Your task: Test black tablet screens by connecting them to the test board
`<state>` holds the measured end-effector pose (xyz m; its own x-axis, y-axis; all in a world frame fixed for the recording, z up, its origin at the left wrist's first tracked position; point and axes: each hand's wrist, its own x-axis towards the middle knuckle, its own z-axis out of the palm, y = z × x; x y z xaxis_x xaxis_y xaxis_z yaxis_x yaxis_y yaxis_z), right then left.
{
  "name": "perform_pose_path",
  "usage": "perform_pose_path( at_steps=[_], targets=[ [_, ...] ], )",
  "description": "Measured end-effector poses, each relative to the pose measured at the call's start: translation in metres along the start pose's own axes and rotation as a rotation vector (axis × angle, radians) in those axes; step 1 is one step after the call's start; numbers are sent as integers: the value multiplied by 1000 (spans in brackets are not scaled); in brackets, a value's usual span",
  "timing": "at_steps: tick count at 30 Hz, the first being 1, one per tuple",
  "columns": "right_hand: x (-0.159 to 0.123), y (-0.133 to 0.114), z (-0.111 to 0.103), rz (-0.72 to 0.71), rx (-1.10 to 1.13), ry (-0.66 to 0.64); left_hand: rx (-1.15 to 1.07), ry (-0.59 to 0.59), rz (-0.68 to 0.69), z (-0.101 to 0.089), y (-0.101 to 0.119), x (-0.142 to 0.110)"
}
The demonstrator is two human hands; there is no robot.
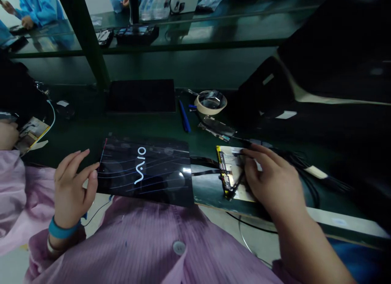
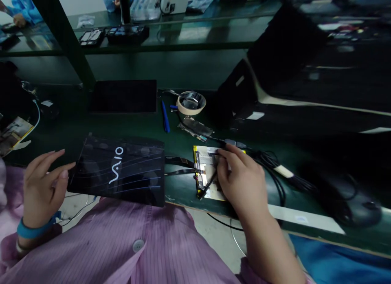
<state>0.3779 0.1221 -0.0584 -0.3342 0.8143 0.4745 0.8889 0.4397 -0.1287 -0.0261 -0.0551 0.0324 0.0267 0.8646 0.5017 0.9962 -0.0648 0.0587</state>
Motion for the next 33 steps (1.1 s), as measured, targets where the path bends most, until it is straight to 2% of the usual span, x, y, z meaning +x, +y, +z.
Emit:
perform_pose_path(
  at_steps=[3, 5, 6, 7, 8, 10, 12, 13, 16, 18, 20, 25, 27, 29, 33],
  targets=[
    [-1, -15, -13, 29, 36, 71, -102, -39, -59, 10, 6, -2],
    [-4, -35, -32, 72, 88, 132, -192, -51, -197, 19, 10, -2],
    [-7, -47, -42, 97, 151, 119, -260, -52, -304, 23, 11, -3],
    [-9, -59, -53, 124, 259, 46, -353, -59, -420, 27, 10, -4],
    [-11, -70, -62, 131, 395, -84, -465, -73, -529, 30, 9, -7],
    [-14, -89, -75, 104, 605, -402, -714, -115, -674, 34, 7, -12],
    [-15, -100, -77, 97, 703, -642, -885, -167, -703, 34, 6, -16],
    [-15, -104, -75, 109, 717, -714, -904, -192, -695, 34, 7, -17],
    [-16, -110, -67, 154, 725, -824, -781, -263, -646, 30, 13, -15],
    [-19, -111, -64, 174, 722, -856, -686, -281, -611, 28, 16, -13],
    [-21, -111, -66, 196, 720, -877, -687, -297, -599, 25, 18, -12],
    [-20, -113, -78, 287, 778, -880, -958, -312, -668, 20, 16, -15],
    [-18, -117, -82, 352, 883, -842, -961, -302, -700, 19, 15, -15],
    [-15, -120, -85, 500, 1063, -798, -857, -301, -698, 18, 16, -13],
    [-9, -122, -82, 1018, 1574, -688, -561, -318, -587, 16, 18, 0]
  ],
)
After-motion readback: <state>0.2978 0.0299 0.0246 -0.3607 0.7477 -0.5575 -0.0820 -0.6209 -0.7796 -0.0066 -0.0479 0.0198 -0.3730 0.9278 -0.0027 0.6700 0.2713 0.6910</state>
